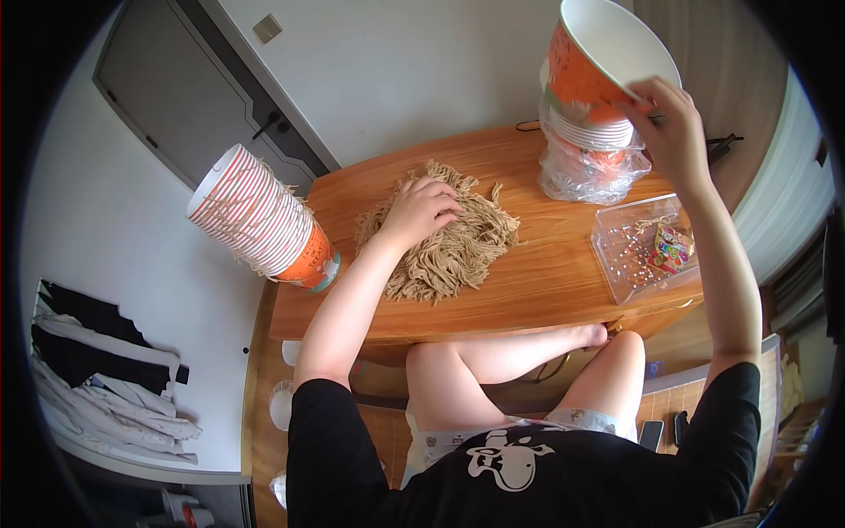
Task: Attaching rope handles to paper buckets by threading them through pre-punched holes.
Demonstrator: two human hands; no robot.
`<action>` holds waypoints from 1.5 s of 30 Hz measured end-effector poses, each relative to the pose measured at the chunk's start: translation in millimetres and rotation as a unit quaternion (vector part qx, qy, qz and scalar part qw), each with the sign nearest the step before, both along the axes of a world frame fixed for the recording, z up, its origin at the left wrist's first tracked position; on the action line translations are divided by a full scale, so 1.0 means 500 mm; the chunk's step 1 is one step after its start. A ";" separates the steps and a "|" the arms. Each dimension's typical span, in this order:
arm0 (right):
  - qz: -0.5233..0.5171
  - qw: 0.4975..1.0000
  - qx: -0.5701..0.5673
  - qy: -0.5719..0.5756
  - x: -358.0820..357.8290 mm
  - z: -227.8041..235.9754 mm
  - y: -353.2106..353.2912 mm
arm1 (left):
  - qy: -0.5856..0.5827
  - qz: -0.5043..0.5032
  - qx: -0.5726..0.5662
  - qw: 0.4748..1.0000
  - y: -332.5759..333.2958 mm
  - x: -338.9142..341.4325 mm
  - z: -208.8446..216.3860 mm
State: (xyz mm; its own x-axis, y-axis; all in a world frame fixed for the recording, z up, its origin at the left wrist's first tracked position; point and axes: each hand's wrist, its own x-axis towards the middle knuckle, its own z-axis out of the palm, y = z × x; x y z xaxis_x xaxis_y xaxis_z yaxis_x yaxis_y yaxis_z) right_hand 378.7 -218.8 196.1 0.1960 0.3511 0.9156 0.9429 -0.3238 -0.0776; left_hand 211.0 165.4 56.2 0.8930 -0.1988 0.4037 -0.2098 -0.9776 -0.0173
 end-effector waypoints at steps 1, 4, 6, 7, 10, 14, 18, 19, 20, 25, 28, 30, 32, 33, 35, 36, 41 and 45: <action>0.009 1.000 -0.005 0.009 -0.037 -0.011 -0.020 | -0.008 -0.012 0.010 1.000 -0.008 0.005 -0.001; 0.089 0.996 -0.028 -0.007 -0.146 -0.049 -0.062 | -0.007 -0.031 0.036 0.999 -0.021 0.011 0.006; 0.125 0.989 -0.068 0.033 -0.211 -0.084 -0.069 | -0.020 -0.050 0.051 0.997 -0.014 0.007 0.002; 0.156 0.981 -0.102 0.054 -0.232 -0.099 -0.076 | -0.019 -0.053 0.049 0.997 -0.015 0.011 0.001; 0.203 0.964 -0.143 0.090 -0.279 -0.150 -0.078 | -0.004 -0.040 0.011 0.999 -0.021 0.017 0.000; 0.216 0.957 -0.169 0.098 -0.315 -0.199 -0.072 | 0.015 0.004 -0.006 1.000 -0.038 0.019 0.002; 0.216 0.958 -0.163 0.095 -0.336 -0.233 -0.059 | 0.069 0.045 -0.075 0.994 -0.041 0.006 0.023; 0.219 0.958 -0.161 0.093 -0.341 -0.236 -0.058 | 0.078 0.051 -0.087 0.992 -0.039 0.001 0.029; 0.214 0.959 -0.160 0.093 -0.345 -0.239 -0.057 | 0.077 0.053 -0.085 0.992 -0.039 0.000 0.034; 0.195 0.964 -0.164 0.076 -0.358 -0.257 -0.046 | 0.098 0.007 -0.247 0.964 -0.019 -0.014 0.045; 0.174 0.969 -0.162 0.074 -0.360 -0.271 -0.030 | 0.097 0.009 -0.403 0.910 -0.019 -0.043 0.061; 0.149 0.969 -0.166 0.105 -0.358 -0.287 -0.020 | 0.027 -0.072 -0.498 0.864 -0.058 -0.079 0.088; 0.128 0.974 -0.135 0.129 -0.383 -0.270 -0.001 | -0.029 -0.079 -0.519 0.851 -0.125 -0.146 0.136; 0.104 0.977 -0.106 0.152 -0.395 -0.264 0.002 | -0.062 -0.109 -0.519 0.846 -0.165 -0.181 0.152; 0.193 0.963 -0.058 0.181 -0.428 -0.260 0.002 | -0.123 -0.205 -0.469 0.850 -0.256 -0.252 0.174; 0.219 0.954 0.011 0.206 -0.454 -0.256 0.012 | -0.110 -0.231 -0.405 0.878 -0.291 -0.272 0.173; 0.379 0.895 0.009 0.234 -0.485 -0.273 0.026 | 0.024 -0.242 -0.373 0.895 -0.399 -0.393 0.153; 0.510 0.814 -0.080 0.266 -0.477 -0.295 -0.010 | 0.101 -0.182 -0.625 0.753 -0.401 -0.442 0.079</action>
